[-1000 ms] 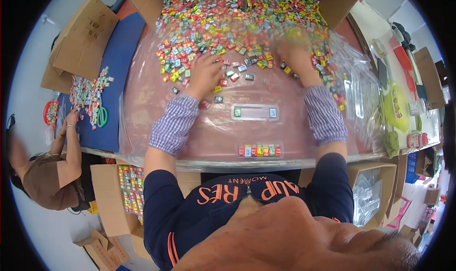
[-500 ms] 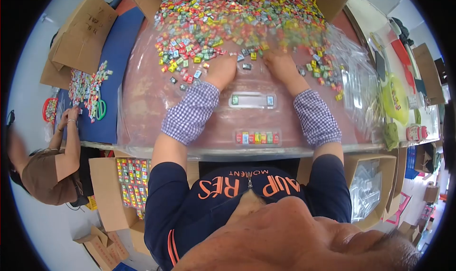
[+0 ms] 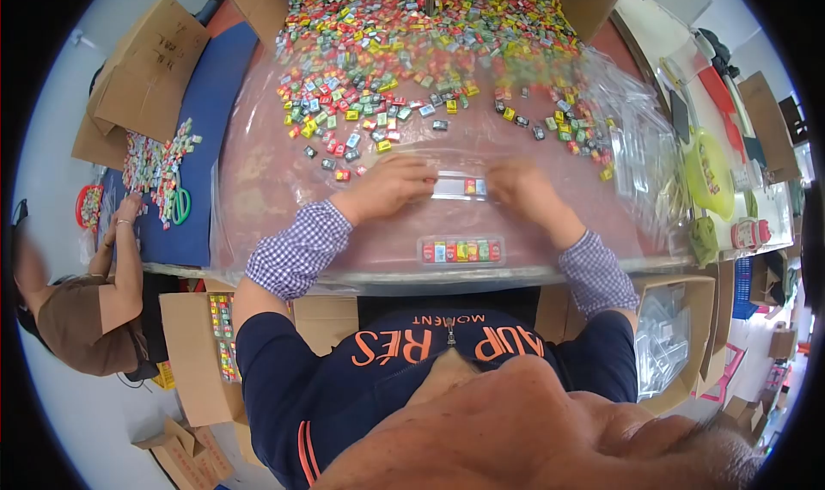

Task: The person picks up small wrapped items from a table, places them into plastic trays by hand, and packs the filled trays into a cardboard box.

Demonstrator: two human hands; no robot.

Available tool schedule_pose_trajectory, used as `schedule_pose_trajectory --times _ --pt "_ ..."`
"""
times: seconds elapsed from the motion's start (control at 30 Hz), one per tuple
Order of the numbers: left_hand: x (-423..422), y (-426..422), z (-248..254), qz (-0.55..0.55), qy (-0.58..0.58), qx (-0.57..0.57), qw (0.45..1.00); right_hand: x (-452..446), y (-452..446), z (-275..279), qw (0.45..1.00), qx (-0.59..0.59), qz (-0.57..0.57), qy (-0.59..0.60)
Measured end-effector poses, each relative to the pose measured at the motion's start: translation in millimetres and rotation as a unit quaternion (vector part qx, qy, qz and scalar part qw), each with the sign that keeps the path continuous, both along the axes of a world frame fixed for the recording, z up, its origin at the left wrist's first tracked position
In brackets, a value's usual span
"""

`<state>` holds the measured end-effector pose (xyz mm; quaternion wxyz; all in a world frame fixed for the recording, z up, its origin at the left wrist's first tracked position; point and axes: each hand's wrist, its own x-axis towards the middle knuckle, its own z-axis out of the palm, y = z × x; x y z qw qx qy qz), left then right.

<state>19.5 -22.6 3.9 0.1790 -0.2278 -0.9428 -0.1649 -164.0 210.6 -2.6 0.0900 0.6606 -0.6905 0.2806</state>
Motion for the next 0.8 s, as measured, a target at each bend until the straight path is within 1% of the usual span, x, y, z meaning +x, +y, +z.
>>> schedule_pose_trajectory --times 0.03,0.13,0.17,0.2,0.23,0.27,0.3,0.33,0.37,0.43,0.47,0.53,0.57,0.6,0.63,0.67,0.7,0.73,0.77,0.8 --pt "-5 -2 -3 -0.001 0.001 0.000 1.000 -14 -2 -2 0.999 0.000 -0.026 -0.022" --pt "-40 -11 -15 0.154 0.044 0.043 0.986 -58 -27 -2 0.986 -0.013 -0.163 -0.016" --pt "-51 -9 -15 0.154 0.044 0.043 0.986 -68 -37 -4 0.979 -0.014 -0.202 -0.008" --pt "-64 -6 -15 0.179 0.048 0.062 0.981 -74 -44 -7 0.979 -0.014 -0.203 -0.007" --pt "-74 -5 -14 0.204 0.052 0.081 0.974 -78 -52 -10 0.971 0.033 -0.235 0.022" --pt "-83 -6 -14 0.203 0.053 0.082 0.974 -81 -60 -13 0.959 0.080 -0.266 0.051" --pt "-90 -8 -15 0.210 -0.006 0.053 0.976 -84 -64 -15 0.943 0.129 -0.295 0.079" --pt "-97 -9 -16 0.215 -0.065 0.024 0.974 -88 -65 -15 0.943 0.130 -0.295 0.080" --pt "-101 -11 -18 0.221 -0.125 -0.004 0.967 -91 -65 -15 0.951 0.110 -0.282 0.067" --pt "-106 -14 -21 0.207 -0.135 -0.007 0.969 -89 -61 -20 0.963 0.072 -0.257 0.034" --pt "-107 -15 -23 0.194 -0.143 -0.012 0.970 -84 -57 -23 0.963 0.075 -0.258 0.031" --pt "-100 -10 -6 0.183 -0.147 -0.016 0.972 -64 -45 -15 0.986 0.006 -0.164 -0.030" --pt "-83 -5 -1 0.129 -0.122 0.006 0.984 -52 -38 -12 0.991 -0.027 -0.114 -0.060" --pt "-66 2 7 0.074 -0.098 0.028 0.992 -30 -34 -3 0.989 -0.025 -0.090 -0.112" --pt "-52 7 9 0.074 -0.102 0.030 0.992 -7 -31 4 0.984 -0.023 -0.066 -0.165" --pt "-39 11 11 0.009 -0.074 0.031 0.997 9 -32 1 0.983 -0.023 -0.068 -0.169" --pt "-32 13 12 -0.056 -0.046 0.031 0.997 22 -33 -3 0.979 0.000 -0.032 -0.202" --pt "-29 12 10 -0.058 -0.048 0.030 0.997 30 -32 -4 0.972 0.022 0.006 -0.233" --pt "-26 12 8 -0.054 -0.050 0.005 0.997 34 -30 -1 0.972 0.019 0.007 -0.234" --pt "-23 12 5 -0.050 -0.053 -0.020 0.997 37 -27 3 0.989 0.024 0.007 -0.146"
